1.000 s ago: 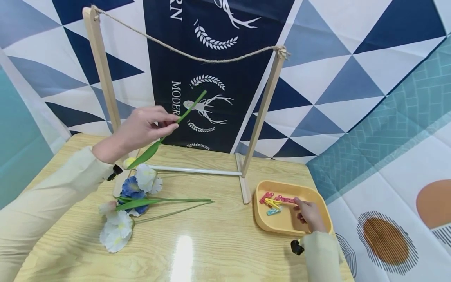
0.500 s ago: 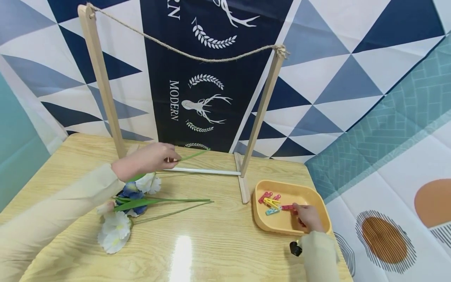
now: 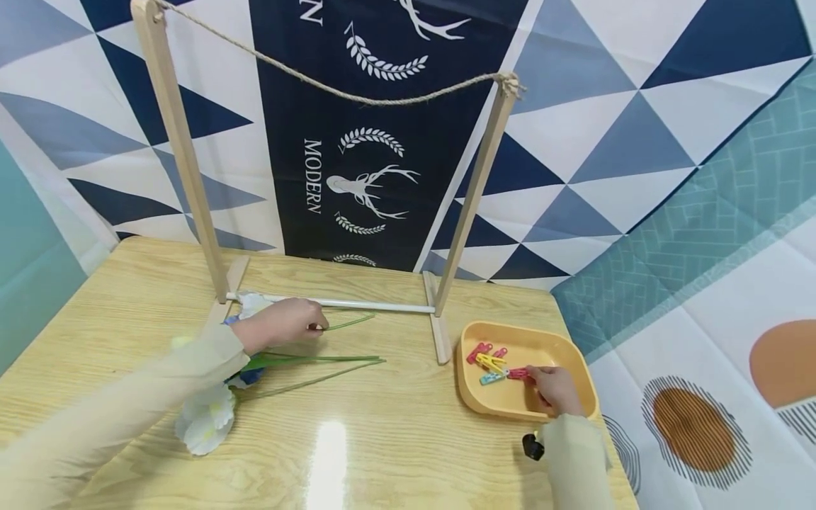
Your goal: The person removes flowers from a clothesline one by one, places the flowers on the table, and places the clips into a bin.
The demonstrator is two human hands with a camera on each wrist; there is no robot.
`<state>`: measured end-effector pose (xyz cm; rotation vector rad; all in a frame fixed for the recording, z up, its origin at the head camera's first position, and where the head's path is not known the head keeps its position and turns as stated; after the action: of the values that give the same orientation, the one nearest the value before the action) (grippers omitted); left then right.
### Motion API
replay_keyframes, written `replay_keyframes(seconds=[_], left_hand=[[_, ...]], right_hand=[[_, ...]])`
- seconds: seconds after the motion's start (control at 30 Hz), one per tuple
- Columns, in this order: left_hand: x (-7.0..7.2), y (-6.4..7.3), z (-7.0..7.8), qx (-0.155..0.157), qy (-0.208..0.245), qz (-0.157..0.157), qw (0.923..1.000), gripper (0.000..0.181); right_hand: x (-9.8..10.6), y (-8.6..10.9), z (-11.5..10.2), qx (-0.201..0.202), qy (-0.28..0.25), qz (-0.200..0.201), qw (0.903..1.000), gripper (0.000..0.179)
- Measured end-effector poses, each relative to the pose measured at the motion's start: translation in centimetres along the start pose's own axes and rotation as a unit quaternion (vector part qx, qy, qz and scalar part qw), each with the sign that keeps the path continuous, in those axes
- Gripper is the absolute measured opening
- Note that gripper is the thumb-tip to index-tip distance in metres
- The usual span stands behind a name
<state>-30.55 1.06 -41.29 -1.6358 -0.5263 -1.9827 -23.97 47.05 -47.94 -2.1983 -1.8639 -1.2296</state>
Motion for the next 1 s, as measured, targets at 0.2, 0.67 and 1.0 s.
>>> replay_keyframes(seconds=[0.2,0.67,1.0], left_hand=[[-3.0,0.3,-1.1,0.010,-0.006,0.019,0.9998,0.024],[-5.3,0.9,-0.7,0.057,-0.006,-0.028,0.9979,0.021],[-4.1,1.5,-0.7,0.114,0.029,-0.021,0.9928,0.016]], right_hand=[[0.2,-0.2,0.1,-0.004,-0.003,0.006,1.0000,0.039],[0.1,0.0,-0.2,0.003,0.058,0.000,0.9983,0.042],[0.1,3.0,-4.6,0.075,0.160,0.086,0.9804,0.052]])
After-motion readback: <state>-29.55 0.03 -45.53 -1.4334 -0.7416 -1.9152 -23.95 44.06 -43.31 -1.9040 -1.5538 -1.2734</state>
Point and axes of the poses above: each hand's wrist, its own y-axis away from the middle knuckle, its own x-axis out of the back of the hand, z = x × y, the point moved 6 cm from there along -y, towards the middle knuckle, and after that the axes turned 5 degrees about -y, right-handed, at the moved point
